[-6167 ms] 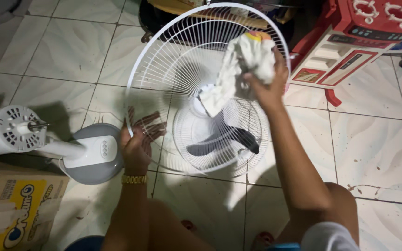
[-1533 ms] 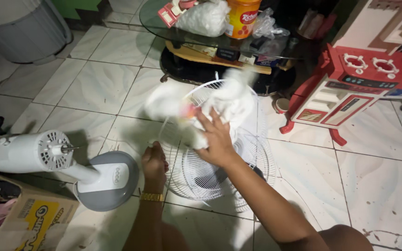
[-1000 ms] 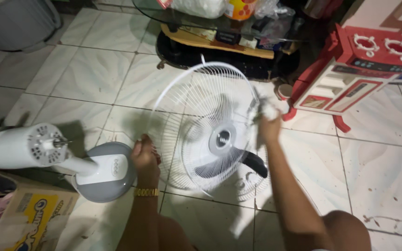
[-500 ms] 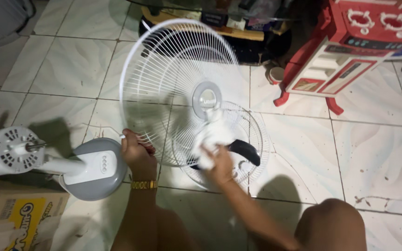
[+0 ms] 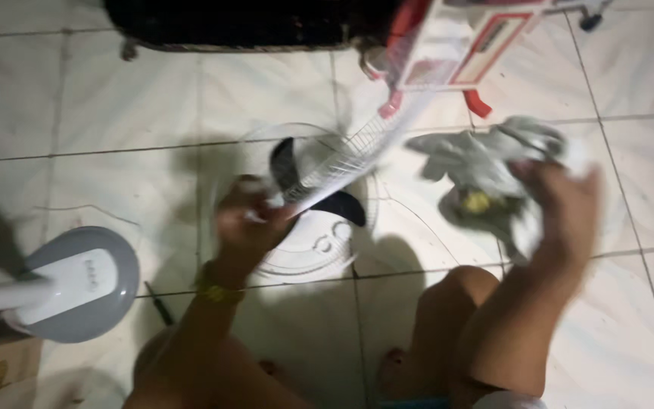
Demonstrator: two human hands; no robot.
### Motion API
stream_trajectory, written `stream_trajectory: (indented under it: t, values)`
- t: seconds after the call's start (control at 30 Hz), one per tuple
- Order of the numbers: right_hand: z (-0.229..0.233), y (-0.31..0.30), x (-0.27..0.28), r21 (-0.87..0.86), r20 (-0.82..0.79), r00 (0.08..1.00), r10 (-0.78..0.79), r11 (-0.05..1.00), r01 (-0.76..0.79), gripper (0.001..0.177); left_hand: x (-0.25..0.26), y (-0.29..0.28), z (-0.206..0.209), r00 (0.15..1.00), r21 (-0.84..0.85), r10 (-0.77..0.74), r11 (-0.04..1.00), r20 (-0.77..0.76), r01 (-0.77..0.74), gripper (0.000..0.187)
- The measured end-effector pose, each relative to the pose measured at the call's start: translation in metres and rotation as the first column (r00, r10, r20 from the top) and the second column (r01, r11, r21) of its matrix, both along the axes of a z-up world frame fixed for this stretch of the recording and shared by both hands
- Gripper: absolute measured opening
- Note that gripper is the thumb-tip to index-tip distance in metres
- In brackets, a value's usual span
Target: The person assembles a white pedestal fan by attaching a blue fan blade to the motor hub, securing it with a nut, and snapping the front grille into place. The person then wipes the grille and blades of a second fan with a white cloth.
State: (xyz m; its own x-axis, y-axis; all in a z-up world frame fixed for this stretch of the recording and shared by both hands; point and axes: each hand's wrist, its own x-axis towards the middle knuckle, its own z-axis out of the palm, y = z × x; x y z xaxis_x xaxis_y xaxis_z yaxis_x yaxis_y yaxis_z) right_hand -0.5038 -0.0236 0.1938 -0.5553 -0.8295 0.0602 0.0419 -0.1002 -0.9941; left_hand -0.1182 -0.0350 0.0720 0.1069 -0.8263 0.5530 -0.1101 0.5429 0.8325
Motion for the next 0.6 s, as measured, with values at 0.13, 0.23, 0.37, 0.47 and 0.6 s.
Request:
stream_trajectory:
  t: [0.13,0.23,0.37,0.47,0.6]
  values:
    - [0.062,0.077,0.016,-0.029,-0.194,0.953,0.232,0.97,-0.242,0.047,-0.099,-0.027,0.014,0.922,-0.235,-0.252,0.916,0.293,0.325,0.036]
    - [0.073,0.075,0.023,0.109,-0.216,0.926,0.311,0.95,-0.294,0.045,-0.179,-0.047,0.001,0.762,-0.093,-0.321,0.891,0.562,0.444,0.025]
    - [0.037,0.032,0.011,0.113,-0.003,0.924,0.381,0.919,-0.379,0.039,-0.268,-0.058,-0.061,0.553,-0.006,-0.349,0.842,0.757,0.54,0.018]
    - [-0.019,-0.02,0.004,0.29,-0.135,0.947,0.292,0.925,-0.244,0.031,-0.298,-0.051,-0.128,0.518,-0.051,-0.232,0.879,0.823,0.474,0.013]
    - [-0.097,-0.063,0.007,0.26,0.372,0.882,0.288,0.88,-0.397,0.047,-0.294,-0.015,-0.206,0.319,0.077,-0.243,0.887,0.916,0.454,0.008]
